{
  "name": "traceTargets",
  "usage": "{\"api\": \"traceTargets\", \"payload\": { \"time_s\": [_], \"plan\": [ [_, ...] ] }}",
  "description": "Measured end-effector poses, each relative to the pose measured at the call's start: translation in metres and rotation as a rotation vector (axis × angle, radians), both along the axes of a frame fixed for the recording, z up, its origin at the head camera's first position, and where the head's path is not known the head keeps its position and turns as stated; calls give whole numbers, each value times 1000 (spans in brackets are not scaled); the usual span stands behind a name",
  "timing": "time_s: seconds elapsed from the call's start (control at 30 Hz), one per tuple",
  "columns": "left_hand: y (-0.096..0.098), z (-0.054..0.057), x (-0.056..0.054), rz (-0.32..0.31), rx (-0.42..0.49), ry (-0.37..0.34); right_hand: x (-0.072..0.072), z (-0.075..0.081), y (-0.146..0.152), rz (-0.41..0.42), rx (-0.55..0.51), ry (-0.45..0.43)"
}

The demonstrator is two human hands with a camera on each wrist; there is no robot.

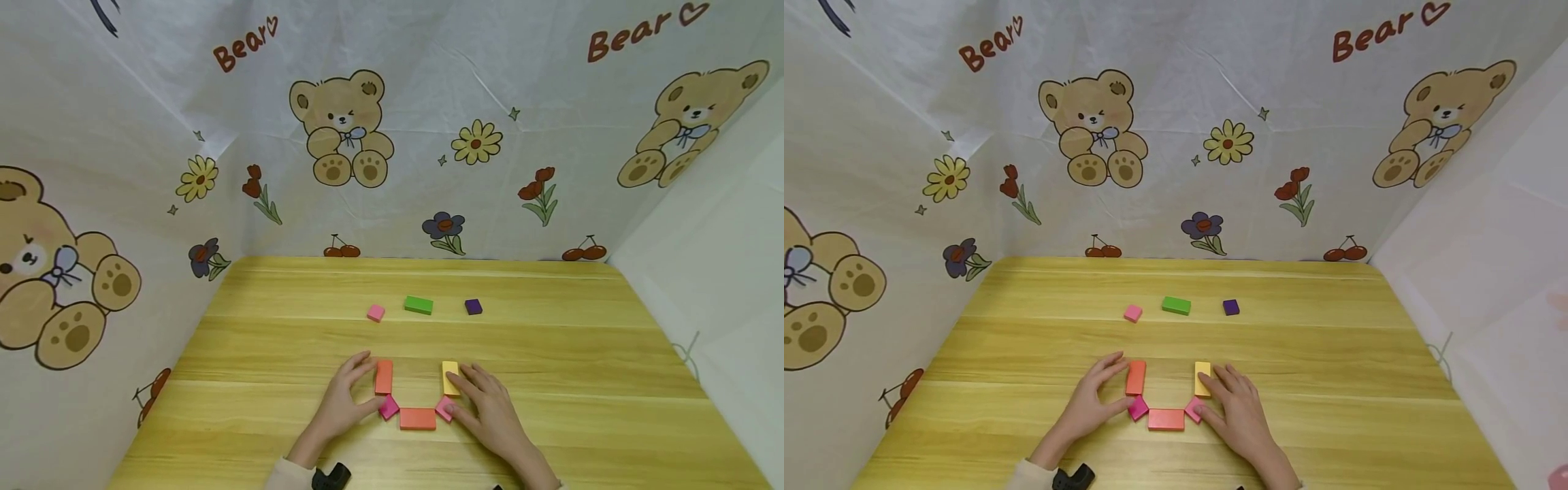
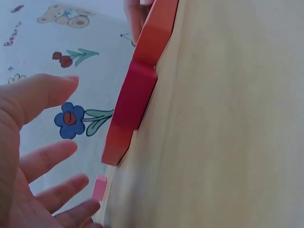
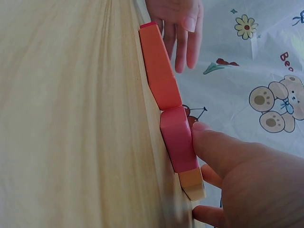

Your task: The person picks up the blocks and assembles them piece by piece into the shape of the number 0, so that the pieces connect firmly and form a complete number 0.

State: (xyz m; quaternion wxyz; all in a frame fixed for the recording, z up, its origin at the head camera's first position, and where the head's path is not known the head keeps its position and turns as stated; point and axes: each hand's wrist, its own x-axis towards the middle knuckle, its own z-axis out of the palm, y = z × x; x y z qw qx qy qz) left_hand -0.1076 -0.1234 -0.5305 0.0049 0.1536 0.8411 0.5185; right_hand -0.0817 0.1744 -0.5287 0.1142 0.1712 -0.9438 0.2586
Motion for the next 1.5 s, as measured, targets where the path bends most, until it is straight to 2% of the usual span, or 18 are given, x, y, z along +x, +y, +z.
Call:
{"api": "traceTargets", "payload": {
  "time_s": [0.27,0.67,1.17,1.5],
  "plan": [
    [5,-6,11,37,-136,75,-1,-1,-1,0,0,7],
    [11,-11,12,73,-207,163,0,-1,0,-1,2,2],
    [11,-13,14,70,-279,180,0,-1,-1,-3,-5,-1],
    [11,-14,14,65,-283,166,0,-2,0,-7,-7,-9]
  ]
}}
